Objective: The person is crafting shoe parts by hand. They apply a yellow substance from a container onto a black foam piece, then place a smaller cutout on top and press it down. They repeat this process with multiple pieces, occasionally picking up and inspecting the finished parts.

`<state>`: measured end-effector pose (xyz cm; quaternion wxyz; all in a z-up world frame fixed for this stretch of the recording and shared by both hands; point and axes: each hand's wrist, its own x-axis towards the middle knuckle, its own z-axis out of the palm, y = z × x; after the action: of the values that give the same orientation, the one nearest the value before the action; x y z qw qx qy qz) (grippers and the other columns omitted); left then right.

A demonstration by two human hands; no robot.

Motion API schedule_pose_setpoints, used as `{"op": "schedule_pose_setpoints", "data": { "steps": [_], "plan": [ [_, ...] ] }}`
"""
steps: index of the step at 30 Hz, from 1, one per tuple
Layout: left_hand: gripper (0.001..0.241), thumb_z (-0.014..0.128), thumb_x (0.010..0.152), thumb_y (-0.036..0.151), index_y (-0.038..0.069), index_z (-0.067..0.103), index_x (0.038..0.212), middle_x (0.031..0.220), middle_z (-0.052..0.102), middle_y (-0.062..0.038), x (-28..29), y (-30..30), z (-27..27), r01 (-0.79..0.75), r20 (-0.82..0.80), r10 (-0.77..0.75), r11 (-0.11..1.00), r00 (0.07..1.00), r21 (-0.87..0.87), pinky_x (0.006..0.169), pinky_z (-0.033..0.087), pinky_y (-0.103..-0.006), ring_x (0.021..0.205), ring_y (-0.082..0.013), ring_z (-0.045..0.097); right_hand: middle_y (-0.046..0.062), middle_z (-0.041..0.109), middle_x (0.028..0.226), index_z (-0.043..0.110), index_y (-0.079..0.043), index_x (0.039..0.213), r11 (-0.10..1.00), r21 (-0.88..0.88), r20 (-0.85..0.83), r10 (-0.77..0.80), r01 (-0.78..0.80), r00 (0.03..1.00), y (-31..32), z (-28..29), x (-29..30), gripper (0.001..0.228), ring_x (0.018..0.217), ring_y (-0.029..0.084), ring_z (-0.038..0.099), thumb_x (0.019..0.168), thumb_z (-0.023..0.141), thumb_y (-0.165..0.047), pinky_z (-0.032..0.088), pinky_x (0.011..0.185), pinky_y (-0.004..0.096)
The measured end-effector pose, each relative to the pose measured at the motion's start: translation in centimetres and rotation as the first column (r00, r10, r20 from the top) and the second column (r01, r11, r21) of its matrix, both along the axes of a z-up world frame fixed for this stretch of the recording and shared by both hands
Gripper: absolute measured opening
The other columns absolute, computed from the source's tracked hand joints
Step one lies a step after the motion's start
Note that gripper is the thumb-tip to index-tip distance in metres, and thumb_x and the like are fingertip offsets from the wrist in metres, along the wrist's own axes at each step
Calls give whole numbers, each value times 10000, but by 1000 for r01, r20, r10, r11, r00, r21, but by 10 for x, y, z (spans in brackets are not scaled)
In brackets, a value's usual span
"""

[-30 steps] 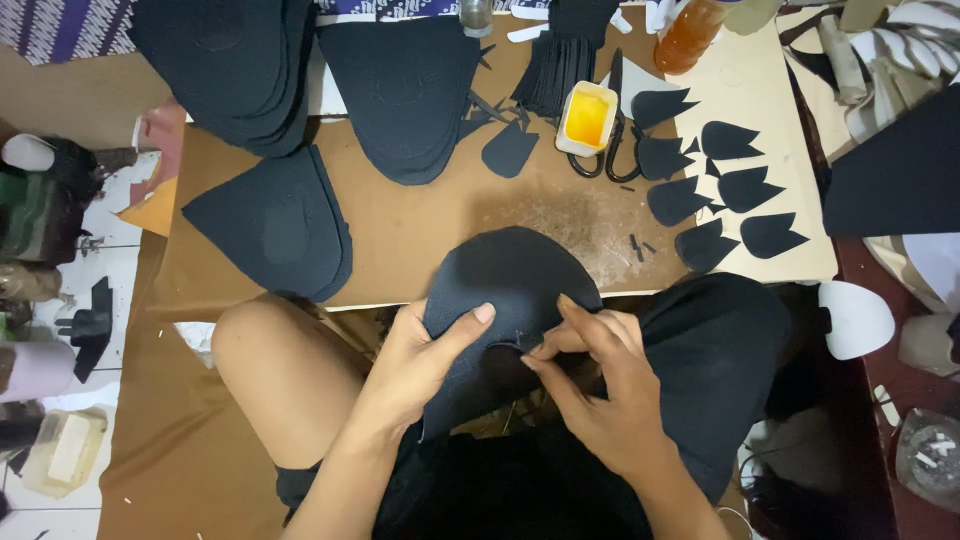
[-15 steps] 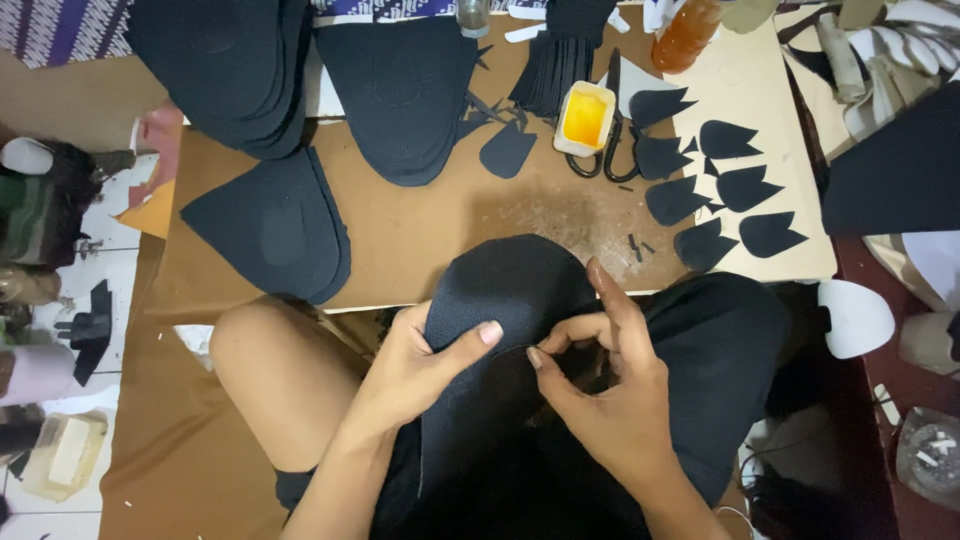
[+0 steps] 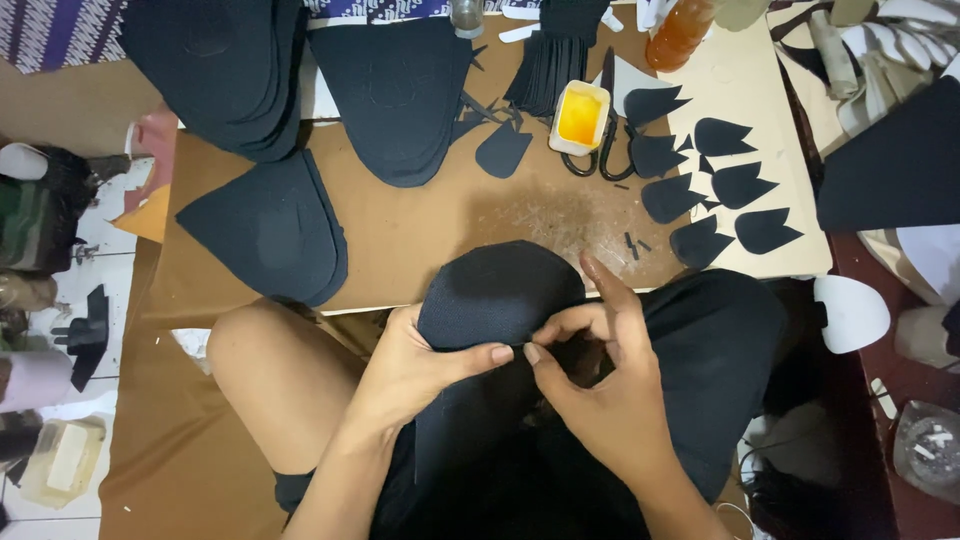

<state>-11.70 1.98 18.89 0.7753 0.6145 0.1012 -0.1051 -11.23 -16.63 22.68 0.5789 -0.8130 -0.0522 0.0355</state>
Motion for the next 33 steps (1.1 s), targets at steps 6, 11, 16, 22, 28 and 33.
{"op": "schedule_pose_setpoints", "data": {
  "steps": [6,11,16,22,28,33],
  "plan": [
    [354,891,670,36,19,801,1012,954,788,-65,4,7,-8,-4,-106,1,1000,994,-26,842,615,-298,900,-156,721,216,562,1439,-18,-214,1608,995,63,-92,81,-76,992,-10,-17,19,1289,1389,306,527,673,870,-215,409,1127,421],
    [332,930,639,61,10,815,947,879,790,-106,10,8,-39,-64,-106,75,992,992,111,769,603,-332,850,-174,715,91,593,1418,494,-144,1487,999,32,-371,27,-16,928,-4,-24,45,1000,1335,237,548,579,909,-199,409,1103,377],
    [297,918,686,40,-6,818,961,874,800,-149,16,12,-45,-49,-97,50,999,994,19,727,606,-369,817,-193,703,87,747,1038,705,-105,1288,994,38,-376,-81,103,923,1,-34,57,829,992,200,668,508,984,-91,523,916,338],
    [294,951,696,204,75,794,907,779,763,-103,70,6,-80,-122,-249,151,984,957,128,552,563,-302,640,-199,721,297,435,1524,369,-48,1560,980,-180,-258,30,-79,966,-2,-78,105,1124,1362,504,454,621,956,-243,375,1129,594],
    [650,876,794,244,67,585,1348,1157,707,-197,118,-6,-144,-274,118,270,664,956,696,995,541,-507,1144,-391,672,332,348,1563,163,-61,1622,927,-375,-66,-20,-6,998,12,-140,146,1130,1401,505,411,764,895,-143,348,1164,597],
    [473,509,1037,194,74,503,1494,1568,469,-150,96,-19,-201,-348,359,-458,112,813,931,1151,333,-491,1452,-307,424,297,456,1499,251,-9,1613,791,-611,400,266,39,877,-3,-207,142,892,1385,443,440,906,768,-180,284,1169,558]
  ]
}}
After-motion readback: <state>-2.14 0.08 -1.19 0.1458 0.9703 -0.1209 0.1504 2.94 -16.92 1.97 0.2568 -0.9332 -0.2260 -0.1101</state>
